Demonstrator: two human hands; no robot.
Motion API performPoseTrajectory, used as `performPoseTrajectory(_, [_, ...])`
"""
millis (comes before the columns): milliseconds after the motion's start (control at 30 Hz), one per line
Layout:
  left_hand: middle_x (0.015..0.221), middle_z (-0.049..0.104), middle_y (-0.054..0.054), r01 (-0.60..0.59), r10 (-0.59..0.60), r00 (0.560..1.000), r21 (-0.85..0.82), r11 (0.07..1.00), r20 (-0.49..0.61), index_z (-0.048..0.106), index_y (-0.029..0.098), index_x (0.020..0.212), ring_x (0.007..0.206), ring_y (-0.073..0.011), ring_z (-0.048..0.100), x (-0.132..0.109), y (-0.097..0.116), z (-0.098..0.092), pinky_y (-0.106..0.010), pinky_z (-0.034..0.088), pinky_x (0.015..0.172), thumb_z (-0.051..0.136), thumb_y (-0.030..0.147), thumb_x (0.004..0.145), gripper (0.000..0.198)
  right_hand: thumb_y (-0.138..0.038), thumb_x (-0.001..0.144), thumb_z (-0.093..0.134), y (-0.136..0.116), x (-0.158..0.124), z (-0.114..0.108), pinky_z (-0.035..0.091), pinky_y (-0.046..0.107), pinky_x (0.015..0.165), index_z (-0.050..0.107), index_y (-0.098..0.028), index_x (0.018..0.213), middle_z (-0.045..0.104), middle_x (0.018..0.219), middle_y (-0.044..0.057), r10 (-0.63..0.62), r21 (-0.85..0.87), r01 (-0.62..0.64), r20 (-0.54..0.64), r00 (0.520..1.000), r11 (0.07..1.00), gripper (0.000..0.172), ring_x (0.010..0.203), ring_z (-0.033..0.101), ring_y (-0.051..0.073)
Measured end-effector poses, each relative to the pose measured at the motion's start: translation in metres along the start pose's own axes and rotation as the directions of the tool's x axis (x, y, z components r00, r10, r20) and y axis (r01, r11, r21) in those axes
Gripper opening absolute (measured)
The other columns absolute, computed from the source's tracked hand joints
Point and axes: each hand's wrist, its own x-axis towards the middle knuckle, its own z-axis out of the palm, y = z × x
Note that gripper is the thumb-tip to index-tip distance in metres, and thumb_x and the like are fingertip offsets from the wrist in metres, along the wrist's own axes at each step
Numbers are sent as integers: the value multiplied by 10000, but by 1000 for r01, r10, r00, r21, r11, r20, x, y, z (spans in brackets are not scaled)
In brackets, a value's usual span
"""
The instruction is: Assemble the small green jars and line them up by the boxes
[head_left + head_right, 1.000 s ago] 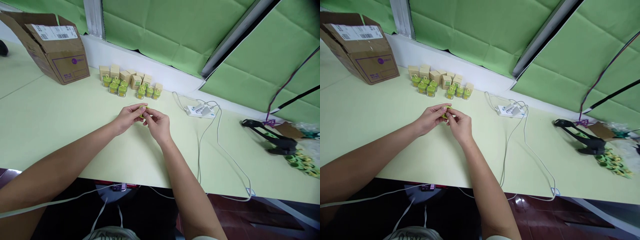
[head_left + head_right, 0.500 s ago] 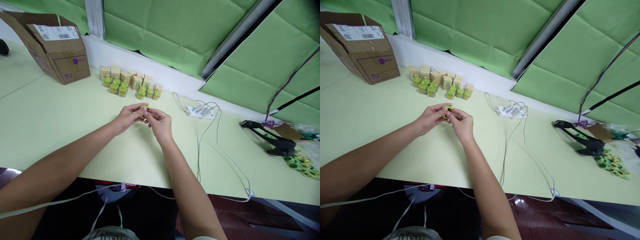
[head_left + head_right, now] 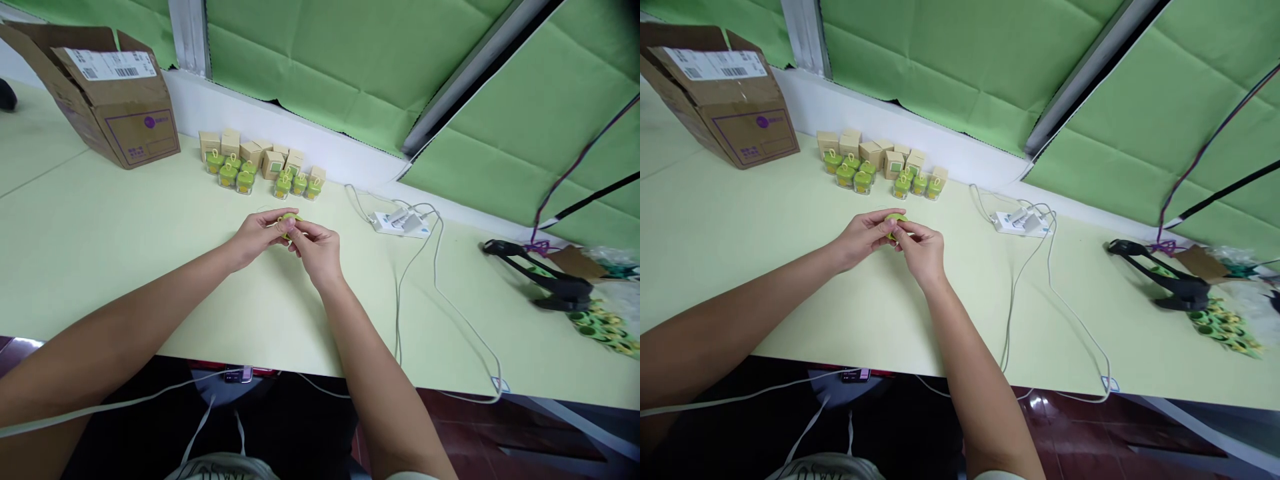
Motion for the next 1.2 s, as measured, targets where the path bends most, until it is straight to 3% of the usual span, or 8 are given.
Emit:
performPoseTrajectory(167, [957, 736, -57, 21, -21, 1000, -4, 1000, -16, 752, 176, 1215, 807, -148, 666, -2, 3, 4, -381, 541, 869, 871, 470, 767, 549, -532, 694, 831, -5, -2, 3, 494, 266, 499, 765, -195, 835, 723, 726, 9, 31, -16, -32, -70, 997, 999, 372, 533, 559, 103])
performPoseTrajectory(333, [966, 733, -58, 30, -31, 999, -54, 998, -14, 780, 182, 1115, 835, -148, 654, -3, 7, 6, -345, 543, 826, 890, 489, 731, 503, -536, 595, 898, -9, -1, 0, 431, 229, 456, 591, -208, 746, 624, 723, -42, 28, -12, -30, -133, 991, 999, 473, 504, 497, 64])
performPoseTrajectory(433, [959, 733, -63, 49, -44, 997, -76, 996, 63, 792, 186, 1079, 815, -145, 653, -2, 6, 2, -318, 532, 773, 873, 510, 750, 468, -528, 522, 933, -10, 2, -3, 409, 219, 429, 540, -222, 772, 558, 710, -79, 100, 38, -98, -82, 992, 994, 558, 489, 498, 59])
performPoseTrajectory(600, [935, 733, -64, 87, -74, 985, -76, 993, 158, 802, 188, 1046, 786, -145, 657, -1, 7, -2, -300, 510, 722, 866, 516, 761, 440, -541, 530, 924, -15, 3, -7, 462, 221, 486, 652, -212, 878, 663, 836, -39, 139, 67, -143, 69, 988, 987, 551, 587, 600, 81])
performPoseTrajectory(867, [885, 730, -66, 101, -90, 968, -38, 994, 233, 806, 190, 1048, 747, -134, 629, -3, 9, -5, -290, 475, 673, 854, 502, 785, 411, -536, 474, 962, -19, 3, -15, 512, 244, 535, 620, -209, 775, 689, 728, -39, 177, 47, -186, 162, 971, 981, 561, 594, 643, 112])
performPoseTrajectory(1033, [894, 727, -64, 105, -96, 969, -29, 994, 226, 811, 198, 1044, 755, -136, 628, -3, 9, -4, -289, 472, 670, 859, 503, 777, 408, -546, 493, 961, -17, 5, -17, 552, 266, 556, 615, -216, 778, 700, 716, -41, 170, 63, -184, 182, 968, 981, 556, 589, 676, 131])
performPoseTrajectory(1200, [927, 717, -54, 99, -82, 981, -94, 991, 174, 813, 199, 1008, 784, -131, 626, -3, 11, -1, -292, 495, 712, 878, 523, 742, 425, -532, 598, 923, -18, 4, -18, 622, 303, 662, 697, -213, 916, 743, 793, -21, 156, 89, -180, 221, 963, 980, 504, 646, 696, 128])
